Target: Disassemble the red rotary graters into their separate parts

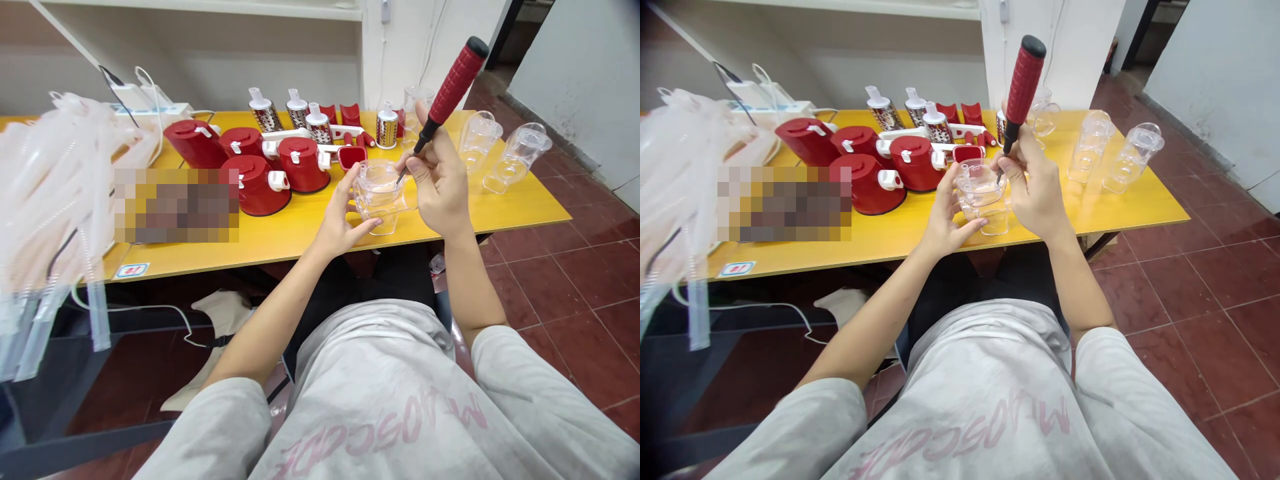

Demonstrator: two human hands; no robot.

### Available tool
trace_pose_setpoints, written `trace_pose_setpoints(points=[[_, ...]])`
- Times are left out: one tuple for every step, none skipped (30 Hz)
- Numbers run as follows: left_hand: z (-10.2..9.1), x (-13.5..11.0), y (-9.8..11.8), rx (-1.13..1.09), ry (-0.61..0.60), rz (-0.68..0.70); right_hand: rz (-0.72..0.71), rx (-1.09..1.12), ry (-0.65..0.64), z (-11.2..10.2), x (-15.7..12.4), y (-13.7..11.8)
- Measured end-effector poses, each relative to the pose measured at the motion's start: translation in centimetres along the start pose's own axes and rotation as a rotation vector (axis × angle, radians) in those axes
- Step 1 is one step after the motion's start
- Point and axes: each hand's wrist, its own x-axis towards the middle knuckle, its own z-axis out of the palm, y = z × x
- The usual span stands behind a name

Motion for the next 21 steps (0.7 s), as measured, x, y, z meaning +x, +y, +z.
trace_pose_setpoints(points=[[0.0,0.0,0.0,0.005,0.003,-0.001,0.002,0.002,-0.002,0.0,0.0,0.0],[0.0,-0.1,0.0,0.007,0.003,-0.005,0.000,0.007,-0.004,0.0,0.0,0.0],[0.0,-0.1,-0.1,0.006,0.002,-0.011,-0.003,0.013,-0.006,-0.1,0.0,-0.1],[0.0,-0.1,-0.1,0.003,-0.001,-0.018,-0.002,0.018,-0.010,-0.1,0.0,-0.2],[0.0,-0.1,-0.1,0.000,-0.003,-0.023,0.002,0.020,-0.015,-0.2,0.0,-0.2],[0.0,-0.1,-0.1,-0.004,-0.006,-0.025,0.011,0.018,-0.018,-0.2,0.0,-0.4],[0.0,-0.1,-0.2,-0.007,-0.009,-0.023,0.022,0.014,-0.021,-0.2,0.0,-0.5],[-0.1,-0.1,-0.2,-0.009,-0.012,-0.021,0.028,0.010,-0.022,-0.2,0.0,-0.6],[-0.1,-0.1,-0.3,-0.010,-0.016,-0.019,0.031,0.009,-0.021,-0.2,-0.1,-0.8],[-0.1,-0.1,-0.3,-0.009,-0.020,-0.017,0.031,0.011,-0.021,-0.2,-0.1,-0.9],[-0.1,-0.2,-0.3,-0.006,-0.023,-0.016,0.028,0.017,-0.020,-0.2,-0.1,-1.1],[-0.1,-0.2,-0.3,-0.002,-0.026,-0.018,0.027,0.025,-0.020,-0.2,-0.1,-1.2],[0.0,-0.2,-0.3,0.001,-0.026,-0.020,0.029,0.033,-0.022,-0.2,-0.1,-1.3],[0.0,-0.2,-0.3,0.003,-0.026,-0.023,0.032,0.038,-0.023,-0.3,-0.1,-1.4],[0.0,-0.2,-0.3,0.003,-0.024,-0.026,0.034,0.040,-0.026,-0.3,-0.1,-1.5],[0.0,-0.2,-0.3,0.001,-0.024,-0.030,0.034,0.040,-0.029,-0.3,-0.1,-1.6],[0.0,-0.2,-0.3,0.000,-0.026,-0.033,0.034,0.037,-0.032,-0.4,-0.1,-1.6],[0.0,-0.2,-0.3,-0.001,-0.028,-0.035,0.035,0.032,-0.036,-0.4,-0.1,-1.6],[0.0,-0.1,-0.3,0.000,-0.031,-0.036,0.038,0.029,-0.041,-0.4,-0.2,-1.6],[-0.1,-0.1,-0.3,0.002,-0.033,-0.036,0.042,0.027,-0.044,-0.3,-0.2,-1.5],[-0.1,-0.1,-0.3,0.002,-0.033,-0.034,0.048,0.027,-0.047,-0.3,-0.2,-1.3]])
